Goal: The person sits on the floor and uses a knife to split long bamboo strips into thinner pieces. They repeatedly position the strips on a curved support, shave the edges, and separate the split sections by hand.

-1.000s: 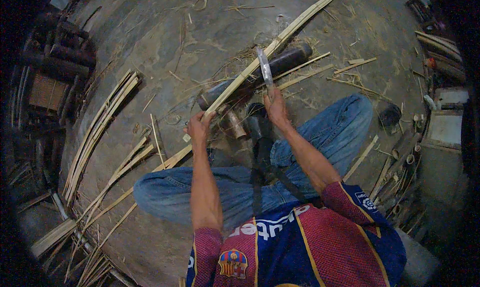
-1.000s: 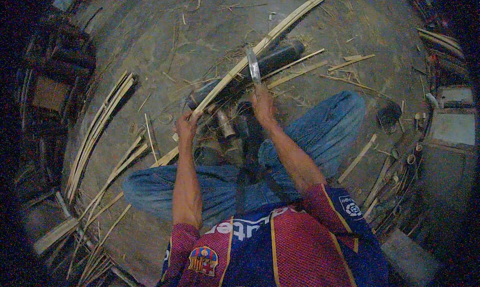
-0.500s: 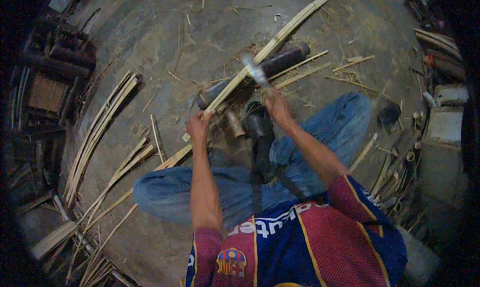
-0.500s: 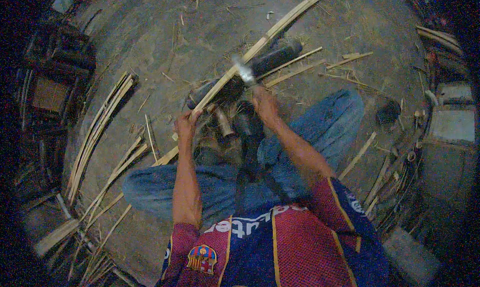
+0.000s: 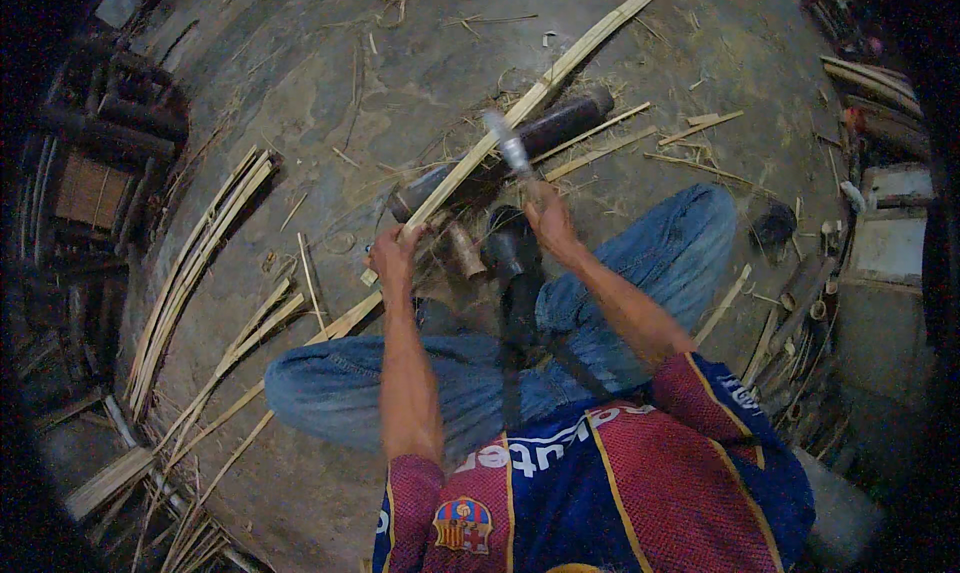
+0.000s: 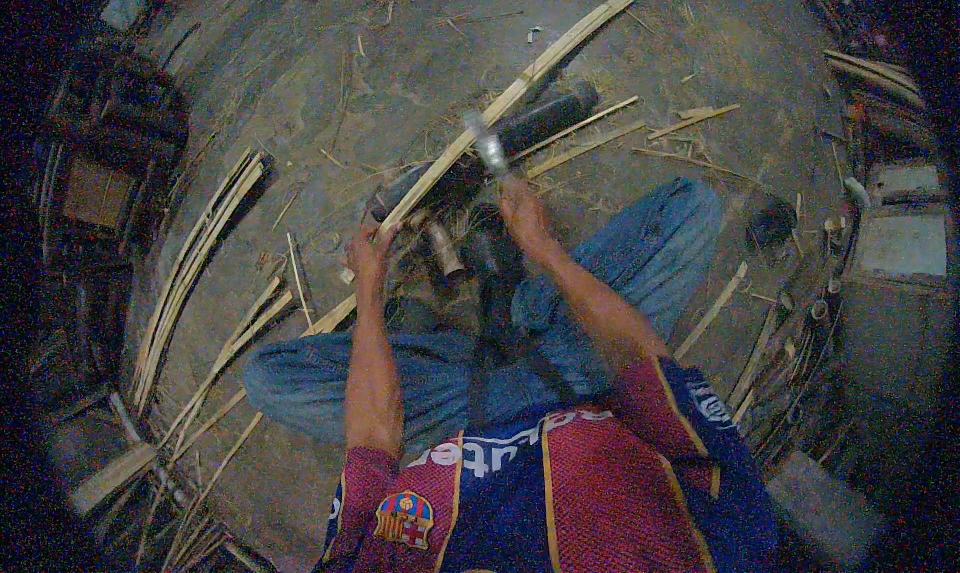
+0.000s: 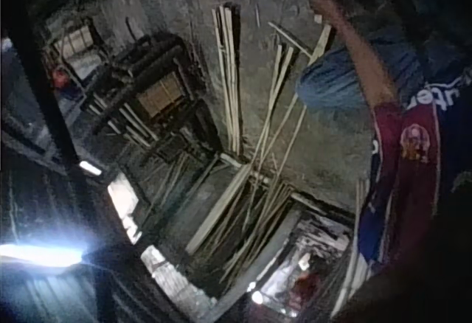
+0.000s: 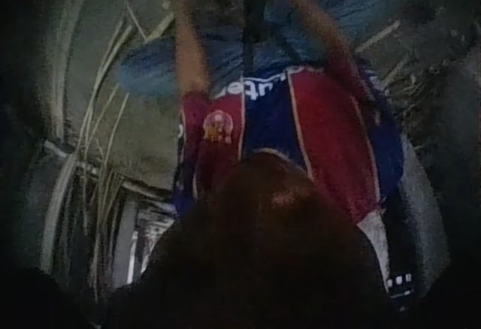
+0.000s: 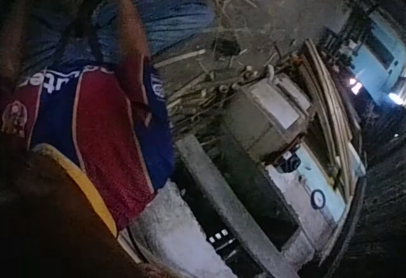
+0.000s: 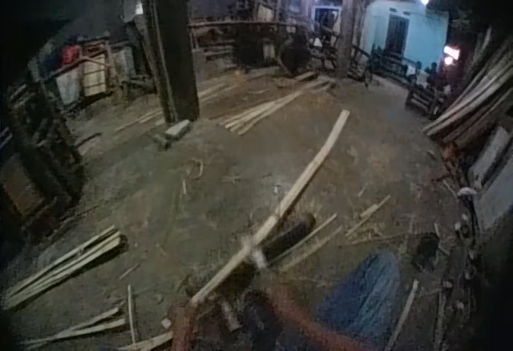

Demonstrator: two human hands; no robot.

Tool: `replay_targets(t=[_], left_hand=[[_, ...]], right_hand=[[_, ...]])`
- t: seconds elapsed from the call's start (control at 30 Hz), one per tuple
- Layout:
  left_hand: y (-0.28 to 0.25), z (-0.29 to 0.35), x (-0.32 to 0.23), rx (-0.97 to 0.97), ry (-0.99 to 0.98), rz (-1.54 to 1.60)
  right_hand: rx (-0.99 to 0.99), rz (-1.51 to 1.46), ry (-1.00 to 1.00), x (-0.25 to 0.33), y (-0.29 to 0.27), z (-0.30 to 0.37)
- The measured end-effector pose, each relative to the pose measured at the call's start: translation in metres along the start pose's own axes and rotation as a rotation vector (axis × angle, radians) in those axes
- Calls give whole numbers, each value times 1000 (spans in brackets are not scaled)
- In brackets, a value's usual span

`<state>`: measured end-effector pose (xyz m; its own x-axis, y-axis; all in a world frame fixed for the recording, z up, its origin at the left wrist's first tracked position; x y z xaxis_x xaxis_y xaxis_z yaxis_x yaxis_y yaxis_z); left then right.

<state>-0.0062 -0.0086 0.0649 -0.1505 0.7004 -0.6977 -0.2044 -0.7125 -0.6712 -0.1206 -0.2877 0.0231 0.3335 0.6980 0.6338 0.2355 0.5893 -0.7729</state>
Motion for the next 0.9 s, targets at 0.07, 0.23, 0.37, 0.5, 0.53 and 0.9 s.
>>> replay_targets(t=[0.07, 0.23, 0.37, 0.5, 0.53, 0.9], left_hand=[[1, -7, 20, -33, -6, -5], [6, -7, 11, -56, 33, -37], [-3, -2, -11, -96, 8, -189], [-5, 4, -22, -332, 230, -56], [-2, 3, -15, -368, 249, -72], [28, 22, 7, -101, 478, 11]], right_hand=[[137, 77, -118, 12, -6, 0], [-206, -34, 158, 18, 20, 0], [-289, -385, 609, 15, 11, -13], [-346, -96, 247, -10, -6, -59], [-287, -97, 220, 2, -14, -71], [111, 118, 235, 81, -15, -109]])
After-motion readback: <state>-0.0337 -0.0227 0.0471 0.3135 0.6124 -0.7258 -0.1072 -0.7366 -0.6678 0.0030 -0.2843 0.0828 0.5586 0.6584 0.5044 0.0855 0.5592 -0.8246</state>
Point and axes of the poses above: each hand's wrist, its own z-axis away from the middle knuckle, its own y-axis out of the palm, x = y × z, the point moved 1 cm from there along -z, towards the middle knuckle, and after that the axes turned 13 degrees about z, right-handed, at the moved point
